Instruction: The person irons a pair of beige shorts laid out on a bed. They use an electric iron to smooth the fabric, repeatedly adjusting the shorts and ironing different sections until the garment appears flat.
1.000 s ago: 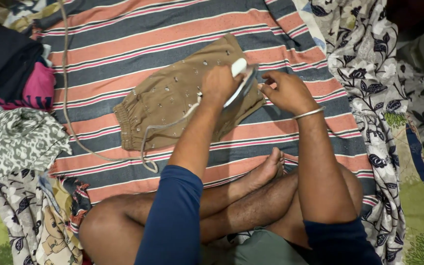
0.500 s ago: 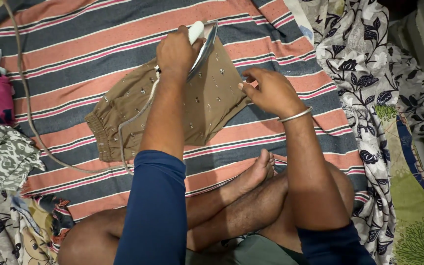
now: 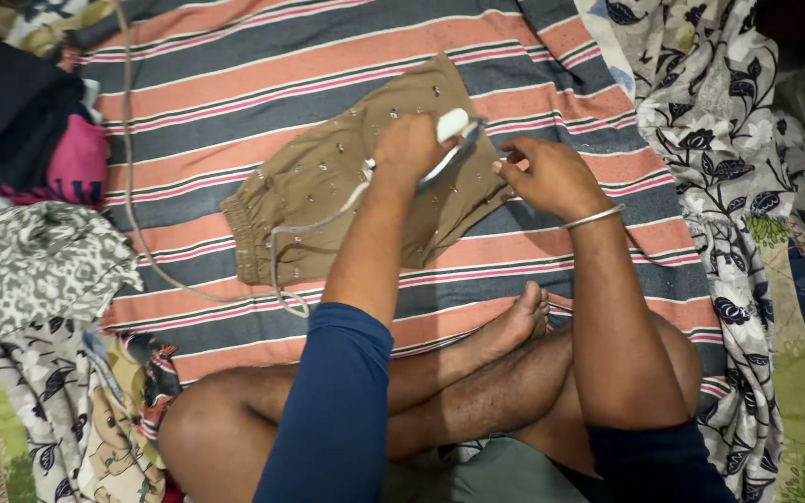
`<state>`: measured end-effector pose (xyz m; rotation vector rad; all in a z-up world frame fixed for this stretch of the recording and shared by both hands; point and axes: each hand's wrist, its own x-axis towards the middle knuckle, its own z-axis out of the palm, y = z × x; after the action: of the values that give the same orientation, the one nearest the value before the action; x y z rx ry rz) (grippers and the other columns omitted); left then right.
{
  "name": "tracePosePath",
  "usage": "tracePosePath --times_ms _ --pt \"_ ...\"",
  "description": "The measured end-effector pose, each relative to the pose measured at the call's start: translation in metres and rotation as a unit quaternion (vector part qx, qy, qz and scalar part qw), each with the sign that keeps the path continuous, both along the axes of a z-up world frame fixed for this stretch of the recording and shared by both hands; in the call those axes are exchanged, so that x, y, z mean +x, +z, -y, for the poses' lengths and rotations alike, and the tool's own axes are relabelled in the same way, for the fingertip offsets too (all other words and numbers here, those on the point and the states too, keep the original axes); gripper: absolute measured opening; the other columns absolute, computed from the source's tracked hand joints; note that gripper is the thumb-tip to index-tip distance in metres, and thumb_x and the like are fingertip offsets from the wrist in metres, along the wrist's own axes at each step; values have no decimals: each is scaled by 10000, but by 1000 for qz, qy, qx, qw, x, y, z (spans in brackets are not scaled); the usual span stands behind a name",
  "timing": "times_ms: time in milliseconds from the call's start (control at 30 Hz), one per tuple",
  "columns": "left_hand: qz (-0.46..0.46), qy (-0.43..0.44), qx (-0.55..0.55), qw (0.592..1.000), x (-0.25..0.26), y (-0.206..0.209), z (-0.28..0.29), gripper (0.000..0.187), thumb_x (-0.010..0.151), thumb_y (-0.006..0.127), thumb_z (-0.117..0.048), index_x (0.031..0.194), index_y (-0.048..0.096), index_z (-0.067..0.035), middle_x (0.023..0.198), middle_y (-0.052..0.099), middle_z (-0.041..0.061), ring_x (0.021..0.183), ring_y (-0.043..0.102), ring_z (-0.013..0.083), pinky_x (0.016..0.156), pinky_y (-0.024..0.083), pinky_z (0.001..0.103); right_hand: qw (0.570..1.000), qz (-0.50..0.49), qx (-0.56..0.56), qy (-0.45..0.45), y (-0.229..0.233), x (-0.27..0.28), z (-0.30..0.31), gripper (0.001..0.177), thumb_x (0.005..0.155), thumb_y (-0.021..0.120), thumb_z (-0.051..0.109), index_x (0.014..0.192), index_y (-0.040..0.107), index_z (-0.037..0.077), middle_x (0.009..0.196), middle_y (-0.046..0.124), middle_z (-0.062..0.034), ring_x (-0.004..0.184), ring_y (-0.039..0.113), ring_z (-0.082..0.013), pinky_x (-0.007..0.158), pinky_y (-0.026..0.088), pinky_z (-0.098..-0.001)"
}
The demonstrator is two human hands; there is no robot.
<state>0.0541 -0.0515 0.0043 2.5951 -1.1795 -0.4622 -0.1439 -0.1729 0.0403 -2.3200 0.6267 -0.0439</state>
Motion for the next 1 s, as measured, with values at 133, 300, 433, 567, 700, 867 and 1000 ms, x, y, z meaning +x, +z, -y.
tracePosePath --times_ms 133,300,433,567,700,867,1000 --pt "2 -13 -21 1000 -22 9 -11 424 832 755 -485 1065 766 -131 1014 755 163 990 717 355 876 547 491 1000 13 6 -8 -2 -5 3 480 913 685 333 1270 687 12 1115 751 -200 983 728 -377 870 552 -460" --pt "-24 -4 2 1000 -45 19 -20 444 809 764 -500 1084 768 -150 1034 754 164 989 720 357 874 555 487 1000 20 0 -17 -6 -9 8 466 918 679 319 1269 691 13 1139 746 -199 1003 727 -372 885 553 -455" --pt "-20 -19 23 999 -62 25 -25 434 819 755 -507 1074 779 -157 1018 760 169 981 730 353 886 560 482 999 19 7 -29 -11 -10 11 458 905 683 313 1251 694 12 1141 751 -186 1009 726 -365 890 553 -447" --pt "-31 -25 26 999 -73 24 -31 434 830 746 -511 1067 781 -149 1016 759 170 978 734 354 872 563 492 999 46 -6 -13 -15 -11 15 456 904 688 302 1246 695 0 1125 754 -191 1021 727 -366 886 555 -444" --pt "-29 -18 -1 999 -80 16 -40 449 855 729 -489 1118 753 -126 1025 755 189 998 722 377 890 548 509 998 49 -12 -26 -9 -13 17 454 905 697 320 1235 700 9 1117 753 -188 1011 724 -377 869 555 -454" --pt "-65 89 -37 993 -69 0 -45 469 863 723 -396 1183 686 -55 1070 731 258 1040 697 432 912 540 509 996 65 -33 -43 11 -18 7 425 917 682 342 1200 719 28 1105 756 -184 998 729 -376 860 557 -462" --pt "-105 186 -129 968 -52 -13 -45 498 876 726 -382 1188 664 1 1094 725 284 1054 696 423 899 546 476 996 88 -27 -14 21 -5 -23 420 927 675 368 1176 726 32 1050 741 -225 946 725 -396 831 554 -475"
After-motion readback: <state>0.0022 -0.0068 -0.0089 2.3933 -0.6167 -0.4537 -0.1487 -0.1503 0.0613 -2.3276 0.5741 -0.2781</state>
